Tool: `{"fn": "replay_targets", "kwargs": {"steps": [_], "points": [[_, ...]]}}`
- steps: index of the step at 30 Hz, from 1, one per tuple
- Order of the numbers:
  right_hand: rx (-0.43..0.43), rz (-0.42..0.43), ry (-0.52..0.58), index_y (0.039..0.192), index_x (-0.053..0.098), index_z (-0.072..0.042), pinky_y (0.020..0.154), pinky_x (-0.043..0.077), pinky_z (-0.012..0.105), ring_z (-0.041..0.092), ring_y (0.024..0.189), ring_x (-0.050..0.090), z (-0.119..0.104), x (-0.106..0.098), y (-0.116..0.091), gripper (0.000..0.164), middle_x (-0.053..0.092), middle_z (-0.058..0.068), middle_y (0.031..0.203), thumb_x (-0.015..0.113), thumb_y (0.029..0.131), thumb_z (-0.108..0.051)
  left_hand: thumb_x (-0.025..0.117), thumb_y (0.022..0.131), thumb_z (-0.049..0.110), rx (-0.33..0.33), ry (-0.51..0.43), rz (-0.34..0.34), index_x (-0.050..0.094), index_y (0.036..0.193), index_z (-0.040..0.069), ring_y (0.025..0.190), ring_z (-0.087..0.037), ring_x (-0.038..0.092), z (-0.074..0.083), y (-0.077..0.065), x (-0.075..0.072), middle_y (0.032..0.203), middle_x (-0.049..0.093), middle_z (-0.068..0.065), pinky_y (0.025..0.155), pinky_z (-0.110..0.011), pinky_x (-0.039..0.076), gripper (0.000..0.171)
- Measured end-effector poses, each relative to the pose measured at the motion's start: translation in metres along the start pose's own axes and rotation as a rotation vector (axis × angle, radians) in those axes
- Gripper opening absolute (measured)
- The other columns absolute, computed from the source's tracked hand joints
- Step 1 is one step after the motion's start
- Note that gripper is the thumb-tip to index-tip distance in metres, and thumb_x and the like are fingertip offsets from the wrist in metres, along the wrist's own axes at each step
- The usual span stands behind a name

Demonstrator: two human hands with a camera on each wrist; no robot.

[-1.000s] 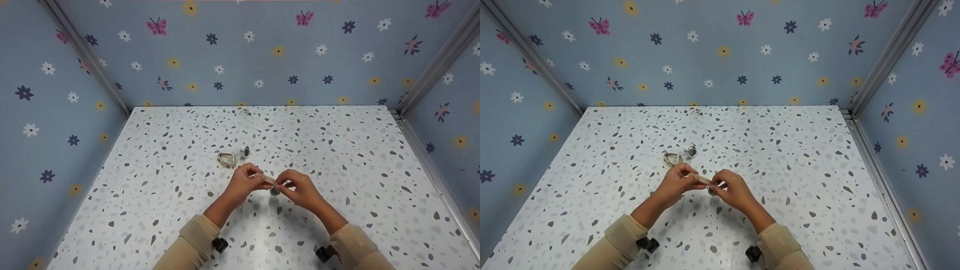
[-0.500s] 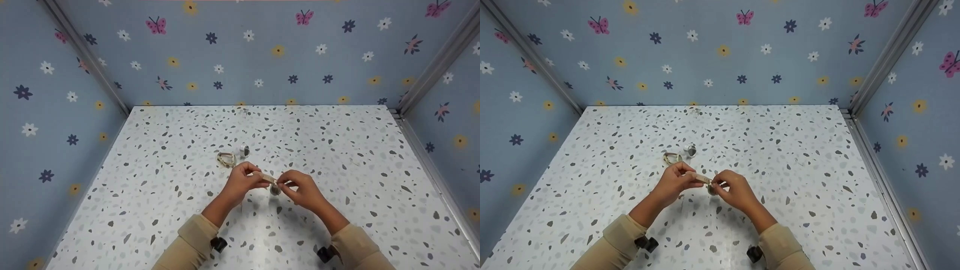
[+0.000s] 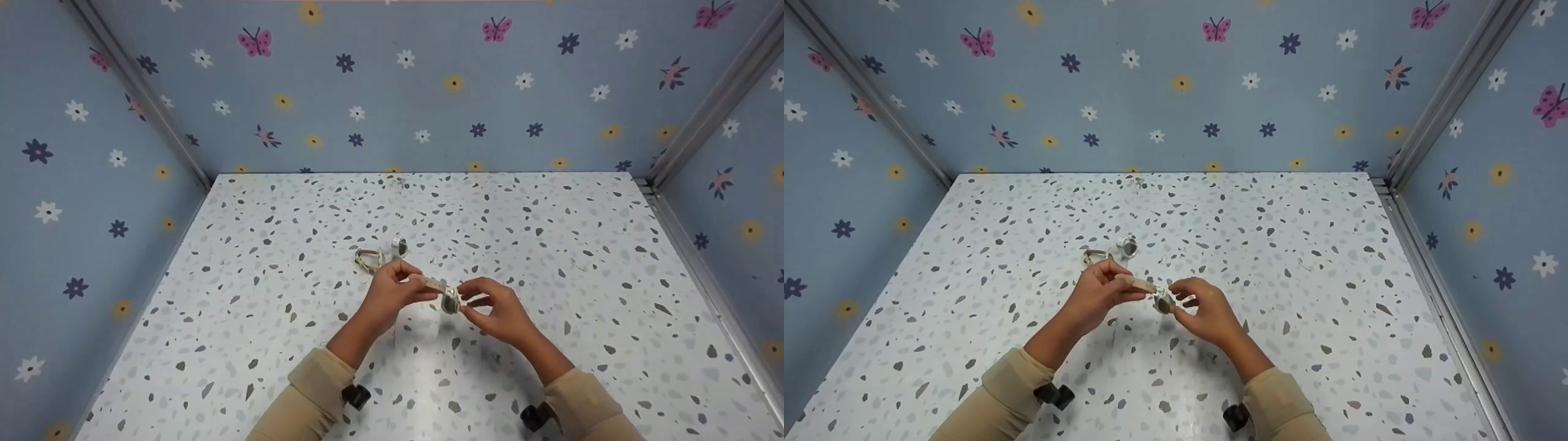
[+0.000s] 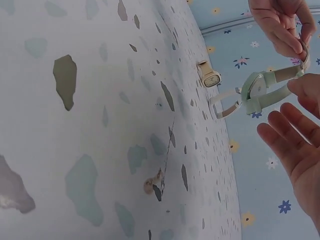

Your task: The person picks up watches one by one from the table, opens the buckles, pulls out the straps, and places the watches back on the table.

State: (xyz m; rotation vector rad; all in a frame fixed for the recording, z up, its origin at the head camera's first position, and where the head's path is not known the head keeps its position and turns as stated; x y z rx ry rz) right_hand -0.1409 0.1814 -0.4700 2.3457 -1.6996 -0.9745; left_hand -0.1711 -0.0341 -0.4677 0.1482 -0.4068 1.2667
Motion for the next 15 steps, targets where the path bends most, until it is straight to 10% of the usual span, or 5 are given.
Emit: {"fn": "replay_targets", "kwargs": {"steps": [15], "points": [[0.252,0.085,0.29,0.12,0.061,0.01,0.085,0.056,0.036,0.029,0.11,0.061,0.016,0.005,-0.004,0.039,0.059,0.023,0.12,0.071,0.082,0.012,0.055,0.093,-0.006,0.052,-0.107,-0.027,0.05,0.101,-0.007,0.084,-0.03,0.071,0.01,-0.001,0.004,0.096,0.058,-0.021,0.085,-0.041,0.056,0.009]]}}
Point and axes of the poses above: each hand's wrist, its own y-axis towards the middle knuckle, its own x-axis out of the palm, z = x × y, the point moved 1 cm from there along y, towards the middle knuckle
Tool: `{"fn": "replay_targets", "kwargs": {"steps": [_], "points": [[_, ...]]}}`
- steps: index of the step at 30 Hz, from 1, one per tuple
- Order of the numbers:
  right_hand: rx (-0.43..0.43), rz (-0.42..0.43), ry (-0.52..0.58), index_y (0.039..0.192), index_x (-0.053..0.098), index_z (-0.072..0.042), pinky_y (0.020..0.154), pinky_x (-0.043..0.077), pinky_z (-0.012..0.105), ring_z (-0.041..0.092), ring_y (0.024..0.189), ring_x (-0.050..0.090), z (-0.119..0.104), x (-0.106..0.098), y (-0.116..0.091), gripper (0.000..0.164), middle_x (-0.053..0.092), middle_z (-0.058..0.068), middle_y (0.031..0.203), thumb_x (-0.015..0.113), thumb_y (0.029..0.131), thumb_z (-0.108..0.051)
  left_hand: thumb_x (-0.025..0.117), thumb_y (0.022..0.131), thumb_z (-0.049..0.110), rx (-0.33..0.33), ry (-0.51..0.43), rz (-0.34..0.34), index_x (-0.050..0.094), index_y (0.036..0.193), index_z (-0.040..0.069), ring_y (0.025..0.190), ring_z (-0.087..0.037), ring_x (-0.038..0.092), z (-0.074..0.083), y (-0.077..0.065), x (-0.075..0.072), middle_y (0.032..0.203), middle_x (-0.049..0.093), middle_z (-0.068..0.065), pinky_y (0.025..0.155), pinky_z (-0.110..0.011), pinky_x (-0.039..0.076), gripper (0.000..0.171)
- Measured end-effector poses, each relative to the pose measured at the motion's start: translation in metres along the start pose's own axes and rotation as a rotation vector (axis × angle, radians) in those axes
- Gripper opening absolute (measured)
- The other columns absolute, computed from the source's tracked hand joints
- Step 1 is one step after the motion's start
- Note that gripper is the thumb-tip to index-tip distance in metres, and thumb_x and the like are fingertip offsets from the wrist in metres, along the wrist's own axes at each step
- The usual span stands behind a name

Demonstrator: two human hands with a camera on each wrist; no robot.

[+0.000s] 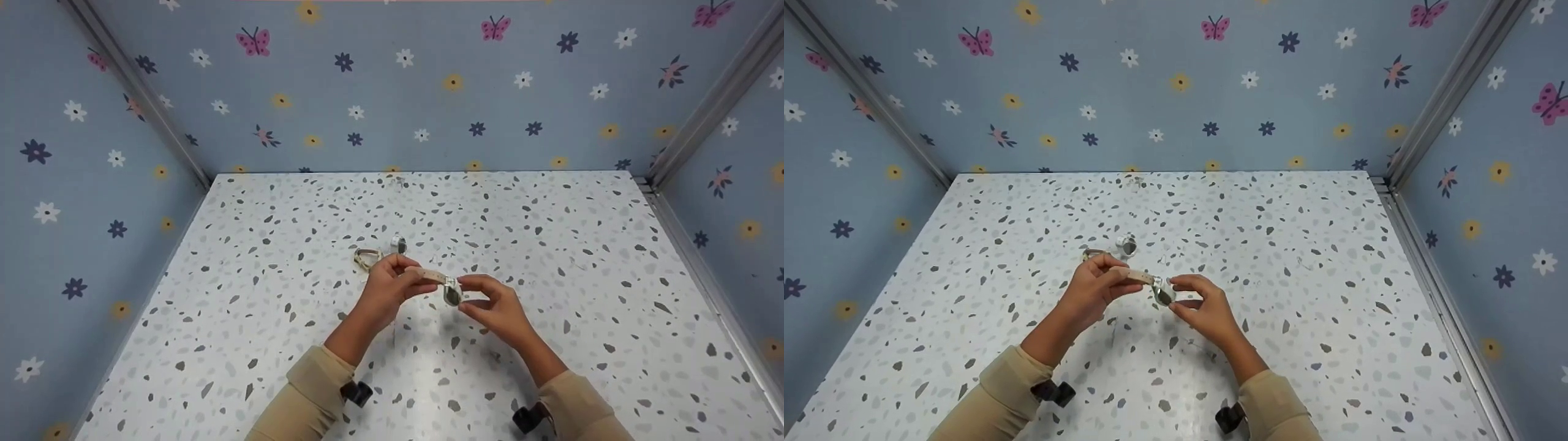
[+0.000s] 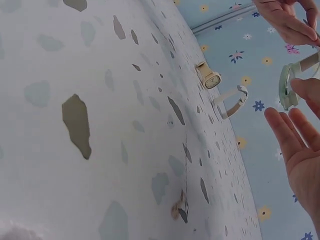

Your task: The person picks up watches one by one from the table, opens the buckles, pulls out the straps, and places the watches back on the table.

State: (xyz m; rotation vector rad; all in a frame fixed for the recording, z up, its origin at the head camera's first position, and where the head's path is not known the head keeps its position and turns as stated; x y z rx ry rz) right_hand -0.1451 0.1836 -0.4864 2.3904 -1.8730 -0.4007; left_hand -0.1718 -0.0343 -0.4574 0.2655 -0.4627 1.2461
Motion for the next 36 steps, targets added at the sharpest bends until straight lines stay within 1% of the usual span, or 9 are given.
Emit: {"fn": "replay_targets", "kwargs": {"steps": [3,5,11,18,21,25,29,32,36], "points": [[0.005,0.028,0.033,0.116,0.063,0.011,0.084,0.057,0.035,0.02,0.105,0.063,0.0,0.001,0.001,0.036,0.061,0.022,0.116,0.071,0.081,0.013,0.055,0.093,-0.006,-0.007,-0.028,-0.002,0.05,0.1,-0.007,0.084,-0.03,0.07,0.0,0.0,0.001,0.096,0.058,-0.02,0.086,-0.041,0.056,0.009],[-0.002,0.038,0.036,0.112,0.065,0.011,0.082,0.057,0.035,0.016,0.101,0.064,0.0,0.002,0.002,0.032,0.063,0.021,0.112,0.071,0.081,0.012,0.055,0.093,-0.006,-0.008,-0.039,-0.006,0.049,0.101,-0.007,0.084,-0.029,0.07,0.0,-0.001,0.002,0.096,0.058,-0.02,0.086,-0.041,0.056,0.01],[-0.026,0.043,0.008,0.105,0.068,0.01,0.08,0.058,0.033,0.018,0.094,0.067,-0.001,0.002,0.0,0.023,0.066,0.017,0.103,0.071,0.082,0.012,0.054,0.094,-0.005,0.01,-0.018,-0.008,0.05,0.101,-0.006,0.084,-0.028,0.07,-0.001,-0.002,-0.001,0.095,0.06,-0.019,0.085,-0.041,0.056,0.009],[0.012,0.069,-0.08,0.105,0.07,0.007,0.08,0.058,0.03,0.02,0.095,0.067,-0.008,0.001,-0.002,0.022,0.066,0.016,0.102,0.071,0.083,0.011,0.06,0.092,0.0,0.032,0.107,0.001,0.055,0.103,-0.003,0.091,-0.028,0.069,-0.001,-0.002,-0.006,0.095,0.059,-0.014,0.079,-0.042,0.058,0.012],[0.02,0.067,-0.12,0.105,0.07,0.006,0.079,0.058,0.029,0.021,0.095,0.067,-0.012,0.001,-0.002,0.023,0.067,0.015,0.103,0.071,0.083,0.011,0.065,0.09,0.002,0.035,0.155,-0.021,0.056,0.106,-0.003,0.091,-0.027,0.068,-0.001,-0.003,-0.008,0.097,0.058,-0.013,0.079,-0.043,0.058,0.019],[0.006,0.063,-0.148,0.105,0.07,0.005,0.08,0.057,0.028,0.025,0.097,0.067,-0.014,-0.001,-0.002,0.023,0.067,0.017,0.103,0.071,0.083,0.01,0.07,0.086,0.002,0.045,0.197,-0.075,0.056,0.113,-0.005,0.093,-0.025,0.066,-0.001,-0.003,-0.009,0.103,0.057,-0.013,0.08,-0.045,0.058,0.031],[0.029,0.068,-0.142,0.106,0.07,0.004,0.081,0.057,0.029,0.027,0.098,0.066,-0.001,-0.004,0.0,0.024,0.067,0.016,0.105,0.072,0.083,0.009,0.073,0.082,-0.002,0.059,0.261,-0.108,0.057,0.116,-0.005,0.097,-0.027,0.065,-0.006,-0.002,-0.013,0.109,0.057,-0.014,0.081,-0.043,0.058,0.038],[0.075,0.077,-0.137,0.106,0.071,0.001,0.082,0.057,0.029,0.025,0.099,0.066,0.011,-0.007,0.003,0.024,0.068,0.014,0.106,0.073,0.083,0.006,0.075,0.081,-0.003,0.059,0.359,-0.115,0.059,0.114,-0.004,0.102,-0.03,0.064,-0.011,-0.002,-0.016,0.111,0.059,-0.012,0.082,-0.039,0.058,0.037],[0.116,0.076,-0.128,0.106,0.07,-0.001,0.083,0.057,0.029,0.021,0.099,0.067,0.012,-0.007,0.004,0.024,0.069,0.011,0.105,0.074,0.083,0.004,0.075,0.082,-0.003,0.059,0.485,-0.135,0.062,0.115,-0.002,0.107,-0.033,0.063,-0.019,-0.003,-0.018,0.114,0.061,-0.01,0.082,-0.036,0.057,0.035]]}}
Point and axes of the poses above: each hand's wrist, its own y-axis towards the middle knuckle, its own x-axis out of the palm, z = x × y, the point moved 1 cm from there along y, towards the middle knuckle
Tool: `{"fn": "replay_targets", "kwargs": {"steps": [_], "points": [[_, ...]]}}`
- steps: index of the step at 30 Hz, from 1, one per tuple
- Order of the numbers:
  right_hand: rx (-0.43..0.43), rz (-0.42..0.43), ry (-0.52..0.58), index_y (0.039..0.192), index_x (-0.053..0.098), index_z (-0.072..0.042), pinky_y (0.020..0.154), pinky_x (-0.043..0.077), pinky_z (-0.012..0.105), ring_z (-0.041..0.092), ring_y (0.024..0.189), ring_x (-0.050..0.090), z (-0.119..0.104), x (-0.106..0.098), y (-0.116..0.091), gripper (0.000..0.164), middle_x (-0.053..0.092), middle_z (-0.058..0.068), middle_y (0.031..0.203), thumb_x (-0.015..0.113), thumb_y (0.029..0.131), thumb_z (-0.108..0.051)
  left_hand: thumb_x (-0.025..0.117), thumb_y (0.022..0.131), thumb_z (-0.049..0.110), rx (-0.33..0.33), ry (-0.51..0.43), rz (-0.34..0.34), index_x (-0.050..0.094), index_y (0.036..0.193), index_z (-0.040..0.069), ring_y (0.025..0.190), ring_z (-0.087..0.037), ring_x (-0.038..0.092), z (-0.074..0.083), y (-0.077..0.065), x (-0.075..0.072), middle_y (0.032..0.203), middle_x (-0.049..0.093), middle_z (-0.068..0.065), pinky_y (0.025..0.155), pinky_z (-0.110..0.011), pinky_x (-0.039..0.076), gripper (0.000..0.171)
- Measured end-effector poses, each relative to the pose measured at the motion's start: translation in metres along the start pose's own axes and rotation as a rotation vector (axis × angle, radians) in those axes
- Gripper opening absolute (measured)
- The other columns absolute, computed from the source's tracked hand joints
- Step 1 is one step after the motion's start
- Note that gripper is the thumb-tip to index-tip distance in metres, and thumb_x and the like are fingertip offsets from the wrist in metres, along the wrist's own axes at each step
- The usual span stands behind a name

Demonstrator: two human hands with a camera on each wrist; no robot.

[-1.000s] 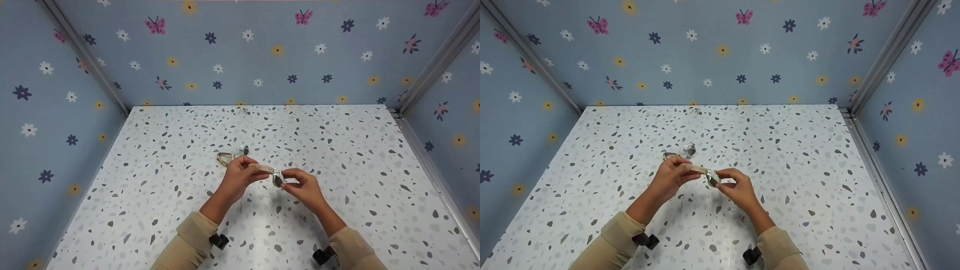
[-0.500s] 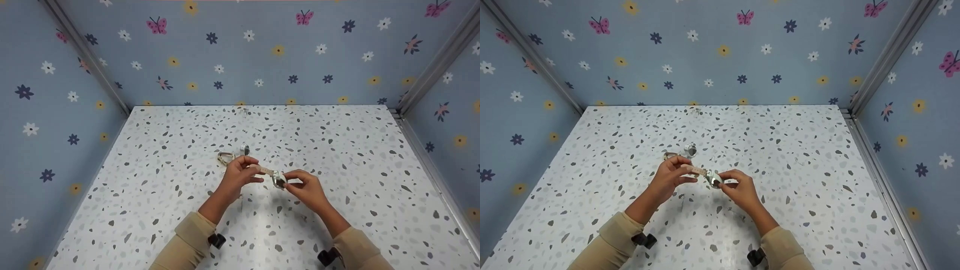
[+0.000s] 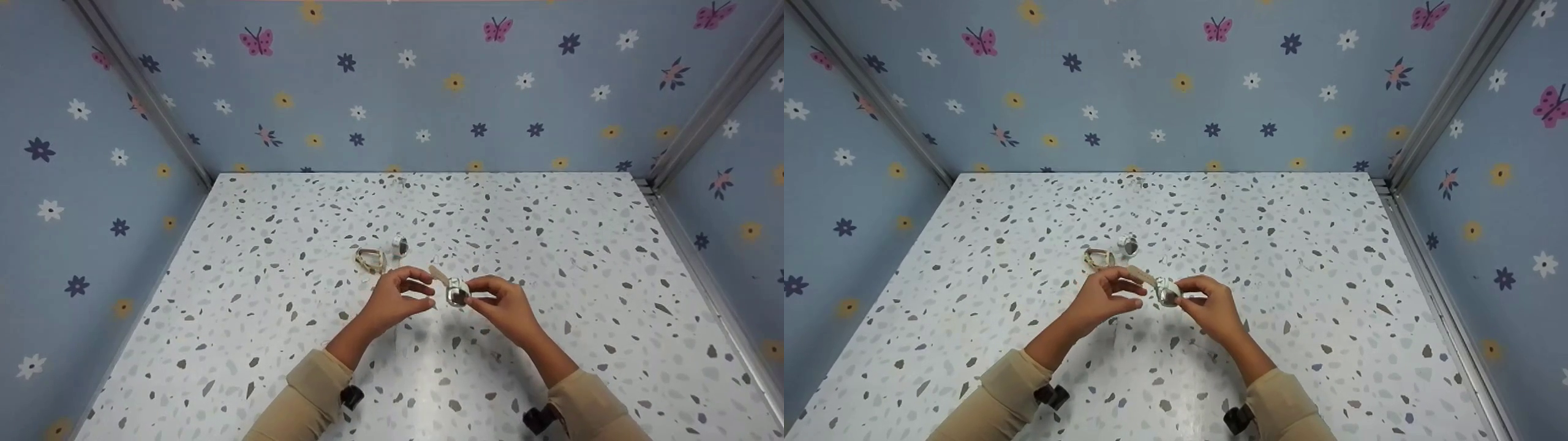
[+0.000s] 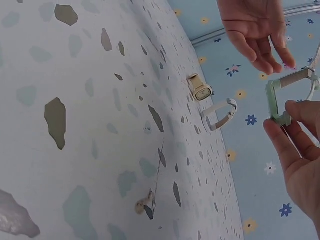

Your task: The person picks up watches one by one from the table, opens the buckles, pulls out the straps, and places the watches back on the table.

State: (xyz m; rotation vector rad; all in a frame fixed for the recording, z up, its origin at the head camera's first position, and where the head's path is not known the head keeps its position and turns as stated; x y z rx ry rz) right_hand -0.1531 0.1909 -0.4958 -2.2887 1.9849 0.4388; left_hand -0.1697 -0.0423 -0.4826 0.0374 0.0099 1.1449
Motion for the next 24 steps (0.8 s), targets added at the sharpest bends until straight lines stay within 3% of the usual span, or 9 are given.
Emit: {"fn": "replay_targets", "kwargs": {"steps": [6,11,14,19,24], "points": [[-0.003,-0.038,0.056,0.105,0.069,0.002,0.083,0.057,0.031,0.026,0.098,0.068,-0.016,0.0,-0.003,0.022,0.07,0.016,0.103,0.072,0.084,0.007,0.073,0.083,-0.005,0.024,0.113,-0.026,0.062,0.118,-0.004,0.108,-0.038,0.062,0.001,-0.003,0.008,0.12,0.059,-0.018,0.083,-0.033,0.056,0.037],[-0.034,-0.072,0.106,0.104,0.068,0.007,0.084,0.056,0.031,0.032,0.099,0.067,-0.029,0.002,-0.007,0.021,0.068,0.023,0.103,0.071,0.084,0.008,0.074,0.083,-0.003,0.037,0.118,-0.025,0.064,0.117,-0.005,0.106,-0.04,0.062,0.016,-0.008,0.015,0.117,0.062,-0.019,0.082,-0.031,0.057,0.035],[-0.028,-0.072,0.131,0.104,0.067,0.009,0.084,0.057,0.032,0.033,0.098,0.067,-0.029,0.004,-0.008,0.02,0.068,0.024,0.103,0.071,0.084,0.009,0.073,0.084,-0.002,0.047,0.11,-0.017,0.066,0.115,-0.002,0.103,-0.036,0.064,0.017,-0.008,0.017,0.114,0.064,-0.014,0.081,-0.031,0.057,0.031],[0.002,-0.075,0.144,0.104,0.067,0.007,0.086,0.056,0.034,0.026,0.098,0.067,-0.024,0.006,-0.008,0.021,0.068,0.02,0.103,0.071,0.084,0.009,0.071,0.086,-0.004,0.066,0.091,-0.017,0.067,0.11,-0.005,0.101,-0.036,0.065,0.012,-0.006,0.02,0.11,0.066,-0.016,0.076,-0.032,0.058,0.024],[0.03,-0.085,0.169,0.106,0.067,0.005,0.086,0.056,0.034,0.024,0.099,0.066,-0.004,0.008,-0.004,0.023,0.068,0.019,0.104,0.071,0.084,0.008,0.07,0.087,-0.004,0.054,0.076,-0.011,0.066,0.108,-0.008,0.097,-0.034,0.066,-0.006,0.0,0.019,0.108,0.066,-0.02,0.073,-0.034,0.059,0.022]]}}
Point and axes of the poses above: each hand's wrist, its own y-axis towards the middle knuckle, its own x-axis out of the palm, z = x × y, the point moved 1 cm from there along y, towards the middle knuckle
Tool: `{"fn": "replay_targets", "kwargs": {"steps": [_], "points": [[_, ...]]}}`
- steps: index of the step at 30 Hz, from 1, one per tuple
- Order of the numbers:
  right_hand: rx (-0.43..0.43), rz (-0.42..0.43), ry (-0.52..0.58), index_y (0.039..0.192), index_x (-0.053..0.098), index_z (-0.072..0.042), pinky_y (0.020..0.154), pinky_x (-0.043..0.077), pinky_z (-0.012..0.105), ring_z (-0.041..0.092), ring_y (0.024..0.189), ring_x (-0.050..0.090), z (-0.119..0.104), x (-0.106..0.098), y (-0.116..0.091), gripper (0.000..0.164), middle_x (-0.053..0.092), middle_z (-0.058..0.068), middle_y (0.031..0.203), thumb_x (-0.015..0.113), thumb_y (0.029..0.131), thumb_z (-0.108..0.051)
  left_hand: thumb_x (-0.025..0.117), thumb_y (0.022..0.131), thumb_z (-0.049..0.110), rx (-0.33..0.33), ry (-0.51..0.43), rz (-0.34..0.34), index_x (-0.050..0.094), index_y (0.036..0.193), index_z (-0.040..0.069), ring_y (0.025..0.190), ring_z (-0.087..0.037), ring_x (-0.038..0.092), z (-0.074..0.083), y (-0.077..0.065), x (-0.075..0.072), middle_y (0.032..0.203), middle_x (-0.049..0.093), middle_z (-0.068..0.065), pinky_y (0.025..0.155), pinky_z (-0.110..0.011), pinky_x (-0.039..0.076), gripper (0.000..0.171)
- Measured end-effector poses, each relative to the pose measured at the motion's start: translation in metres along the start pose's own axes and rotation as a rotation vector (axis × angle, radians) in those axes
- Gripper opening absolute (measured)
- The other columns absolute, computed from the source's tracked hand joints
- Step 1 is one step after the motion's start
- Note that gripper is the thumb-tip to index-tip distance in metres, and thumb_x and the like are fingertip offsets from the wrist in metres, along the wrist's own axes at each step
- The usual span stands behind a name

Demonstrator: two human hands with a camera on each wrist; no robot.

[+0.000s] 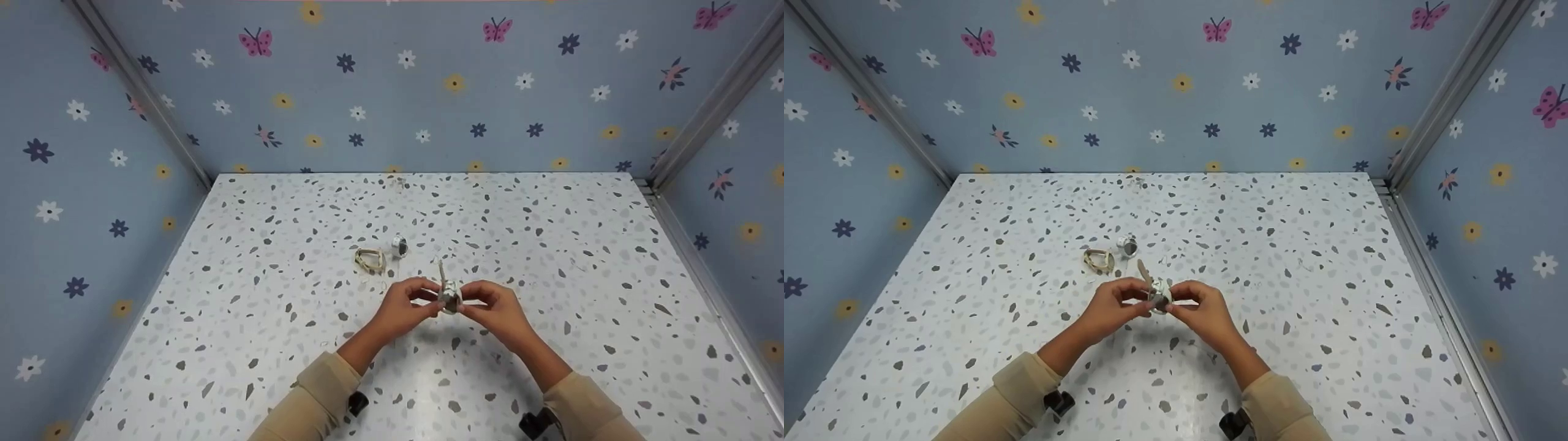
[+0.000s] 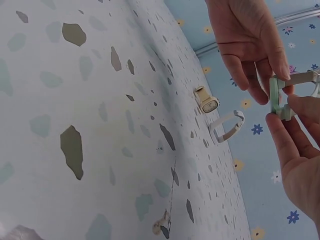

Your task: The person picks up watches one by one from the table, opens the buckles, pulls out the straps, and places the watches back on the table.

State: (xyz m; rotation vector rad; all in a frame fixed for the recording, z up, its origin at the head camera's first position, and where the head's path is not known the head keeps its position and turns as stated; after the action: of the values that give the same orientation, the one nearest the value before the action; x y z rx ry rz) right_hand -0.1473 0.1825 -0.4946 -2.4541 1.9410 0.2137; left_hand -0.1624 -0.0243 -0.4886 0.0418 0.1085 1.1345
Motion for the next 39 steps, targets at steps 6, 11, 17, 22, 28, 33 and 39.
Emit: {"fn": "replay_targets", "kwargs": {"steps": [6,11,17,22,28,33,39], "points": [[-0.004,-0.021,0.003,0.108,0.067,0.004,0.085,0.056,0.034,0.026,0.1,0.066,0.007,-0.001,0.001,0.026,0.067,0.02,0.105,0.075,0.084,-0.001,0.071,0.088,0.001,0.006,-0.004,0.007,0.067,0.111,-0.007,0.096,-0.029,0.067,-0.01,0.003,-0.001,0.111,0.065,-0.02,0.072,-0.035,0.06,0.024],[-0.026,-0.036,-0.014,0.109,0.066,0.002,0.086,0.056,0.035,0.027,0.101,0.065,0.005,-0.003,0.002,0.028,0.067,0.02,0.107,0.076,0.084,-0.003,0.074,0.087,0.006,0.019,0.047,0.01,0.07,0.107,-0.003,0.094,-0.023,0.067,-0.008,0.002,-0.004,0.105,0.068,-0.011,0.071,-0.034,0.06,0.023],[-0.079,-0.064,-0.058,0.115,0.064,0.003,0.085,0.056,0.034,0.029,0.104,0.065,-0.003,-0.006,0.004,0.033,0.066,0.017,0.11,0.075,0.084,-0.002,0.076,0.085,0.009,0.053,0.167,0.014,0.074,0.102,0.009,0.091,-0.02,0.068,-0.006,0.0,-0.007,0.101,0.069,-0.001,0.07,-0.033,0.058,0.017],[-0.095,-0.115,-0.126,0.113,0.064,0.004,0.084,0.057,0.033,0.031,0.105,0.063,-0.014,-0.005,0.006,0.032,0.065,0.018,0.111,0.074,0.083,0.003,0.076,0.085,0.008,0.101,0.271,-0.009,0.076,0.101,0.013,0.085,-0.015,0.068,-0.004,0.0,-0.009,0.094,0.069,0.002,0.073,-0.037,0.057,0.016],[-0.14,-0.18,-0.219,0.107,0.065,0.007,0.084,0.057,0.04,0.034,0.103,0.062,-0.041,0.001,0.003,0.027,0.062,0.021,0.115,0.073,0.081,0.009,0.076,0.083,0.005,0.116,0.33,-0.048,0.077,0.098,0.012,0.081,-0.012,0.068,-0.004,-0.002,-0.009,0.092,0.068,0.002,0.074,-0.043,0.058,0.016],[-0.148,-0.213,-0.253,0.108,0.066,0.006,0.082,0.057,0.04,0.035,0.096,0.065,-0.054,0.004,0.0,0.028,0.064,0.019,0.109,0.074,0.082,0.006,0.076,0.083,0.005,0.123,0.368,-0.081,0.077,0.098,0.01,0.079,-0.013,0.068,-0.004,-0.003,-0.008,0.091,0.068,0.001,0.073,-0.035,0.058,0.016],[-0.158,-0.223,-0.246,0.104,0.067,0.007,0.079,0.058,0.036,0.037,0.095,0.064,-0.053,0.006,0.0,0.024,0.065,0.022,0.103,0.075,0.081,0.006,0.076,0.083,0.007,0.106,0.396,-0.099,0.077,0.098,0.011,0.079,-0.016,0.069,-0.002,-0.005,-0.007,0.091,0.069,0.001,0.066,-0.024,0.056,0.016]]}}
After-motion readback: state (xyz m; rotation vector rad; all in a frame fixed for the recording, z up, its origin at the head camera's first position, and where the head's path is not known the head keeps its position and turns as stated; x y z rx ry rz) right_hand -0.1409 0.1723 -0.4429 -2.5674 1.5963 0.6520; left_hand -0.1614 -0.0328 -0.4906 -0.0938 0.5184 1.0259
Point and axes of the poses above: each hand's wrist, its own y-axis towards the middle knuckle, its own x-axis out of the palm, z = x × y, the point moved 1 cm from there along y, towards the middle knuckle
